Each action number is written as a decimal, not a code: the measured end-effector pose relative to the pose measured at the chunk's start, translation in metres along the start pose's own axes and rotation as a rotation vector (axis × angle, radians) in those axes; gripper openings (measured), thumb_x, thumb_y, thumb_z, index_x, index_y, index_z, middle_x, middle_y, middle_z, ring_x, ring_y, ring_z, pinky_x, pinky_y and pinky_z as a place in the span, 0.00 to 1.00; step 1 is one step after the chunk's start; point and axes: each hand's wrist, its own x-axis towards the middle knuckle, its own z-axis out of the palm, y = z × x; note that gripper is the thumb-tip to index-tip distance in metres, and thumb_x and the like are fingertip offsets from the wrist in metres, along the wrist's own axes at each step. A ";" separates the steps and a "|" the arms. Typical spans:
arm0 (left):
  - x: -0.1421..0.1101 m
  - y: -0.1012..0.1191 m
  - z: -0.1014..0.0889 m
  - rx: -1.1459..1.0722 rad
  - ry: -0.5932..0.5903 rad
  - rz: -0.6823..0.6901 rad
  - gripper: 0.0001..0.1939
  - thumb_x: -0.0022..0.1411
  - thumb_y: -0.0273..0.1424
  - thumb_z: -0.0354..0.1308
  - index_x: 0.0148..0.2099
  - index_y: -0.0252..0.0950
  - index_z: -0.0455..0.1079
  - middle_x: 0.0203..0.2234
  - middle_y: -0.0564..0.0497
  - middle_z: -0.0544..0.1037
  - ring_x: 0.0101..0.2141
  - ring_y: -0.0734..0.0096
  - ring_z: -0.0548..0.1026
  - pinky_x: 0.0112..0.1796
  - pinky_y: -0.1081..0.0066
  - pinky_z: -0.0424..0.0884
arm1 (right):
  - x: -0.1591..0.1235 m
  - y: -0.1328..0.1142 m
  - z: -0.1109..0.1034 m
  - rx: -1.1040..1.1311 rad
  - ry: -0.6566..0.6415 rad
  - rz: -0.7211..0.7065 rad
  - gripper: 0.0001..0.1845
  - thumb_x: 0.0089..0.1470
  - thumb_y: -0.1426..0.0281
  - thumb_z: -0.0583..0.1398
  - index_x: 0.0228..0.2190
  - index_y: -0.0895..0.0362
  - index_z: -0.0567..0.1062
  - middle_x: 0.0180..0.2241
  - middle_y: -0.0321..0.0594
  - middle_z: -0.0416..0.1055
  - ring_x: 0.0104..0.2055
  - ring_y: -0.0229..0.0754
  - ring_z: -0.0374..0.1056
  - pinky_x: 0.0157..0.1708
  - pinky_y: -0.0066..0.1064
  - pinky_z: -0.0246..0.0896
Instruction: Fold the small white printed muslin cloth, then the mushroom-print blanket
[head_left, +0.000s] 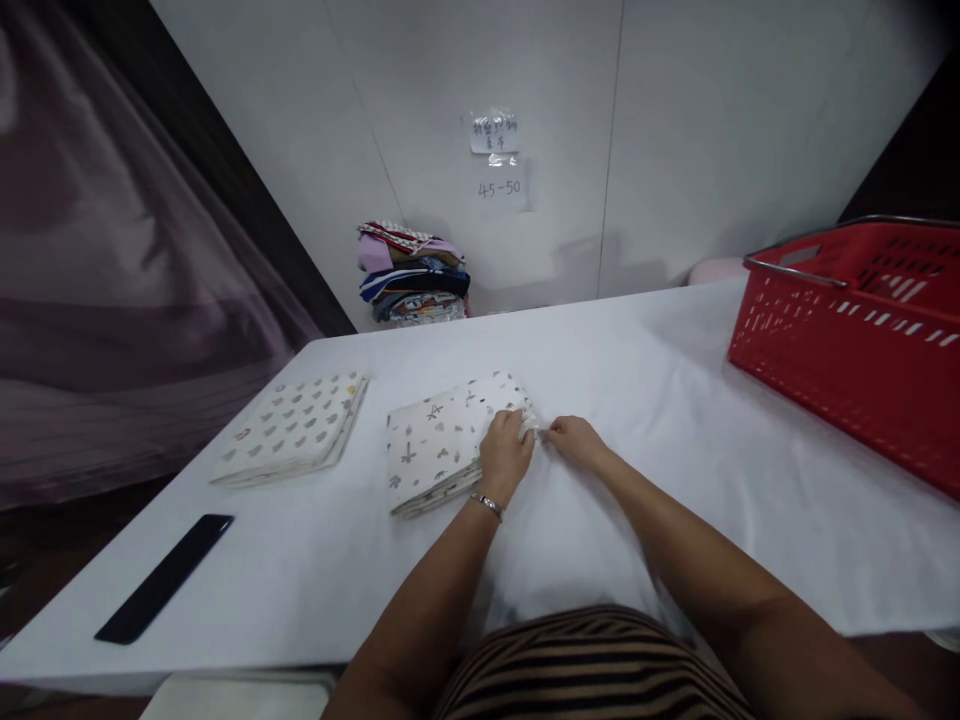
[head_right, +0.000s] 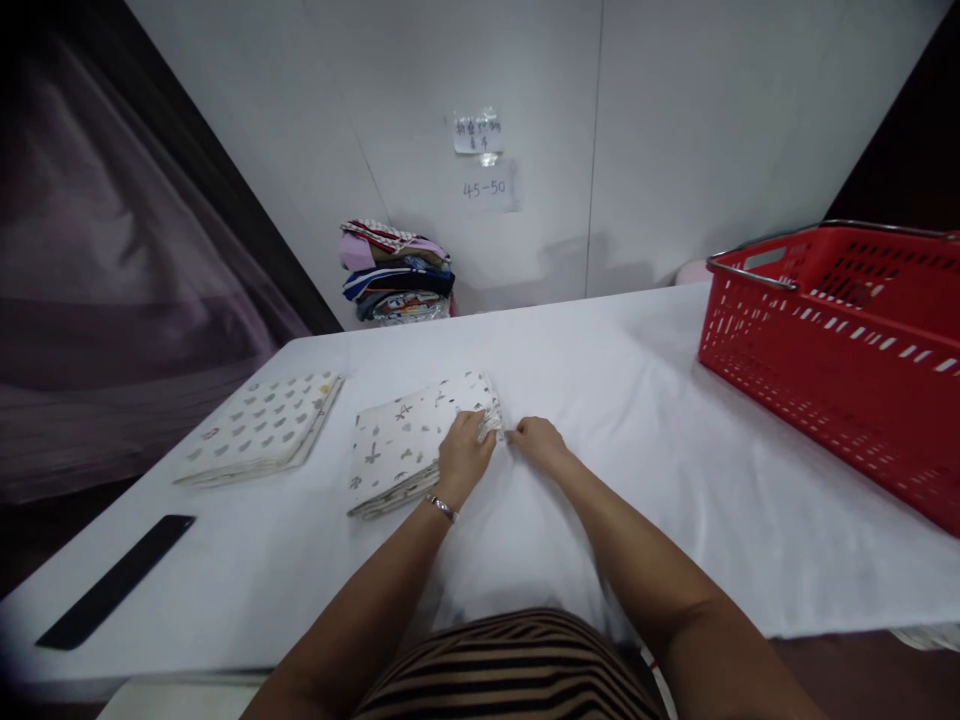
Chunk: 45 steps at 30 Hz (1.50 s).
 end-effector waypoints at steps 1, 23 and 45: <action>0.000 0.000 0.000 0.001 0.001 0.003 0.16 0.58 0.29 0.54 0.50 0.38 0.66 0.42 0.48 0.71 0.42 0.66 0.71 0.40 0.70 0.68 | 0.002 -0.002 0.004 -0.039 0.015 0.005 0.08 0.45 0.65 0.61 0.21 0.57 0.73 0.25 0.42 0.72 0.32 0.42 0.66 0.29 0.28 0.52; -0.010 -0.003 0.006 0.002 0.138 0.170 0.16 0.59 0.26 0.53 0.50 0.36 0.65 0.40 0.47 0.71 0.42 0.66 0.70 0.41 0.68 0.69 | -0.021 -0.003 0.014 0.969 -0.090 0.109 0.16 0.36 0.74 0.64 0.29 0.56 0.64 0.15 0.29 0.67 0.16 0.33 0.63 0.15 0.22 0.57; -0.031 0.009 0.011 0.007 -0.038 0.162 0.16 0.58 0.24 0.52 0.49 0.37 0.65 0.38 0.48 0.71 0.39 0.65 0.69 0.40 0.65 0.68 | -0.015 0.000 0.018 0.657 -0.029 0.080 0.21 0.48 0.57 0.61 0.40 0.55 0.64 0.14 0.29 0.66 0.14 0.34 0.61 0.11 0.21 0.46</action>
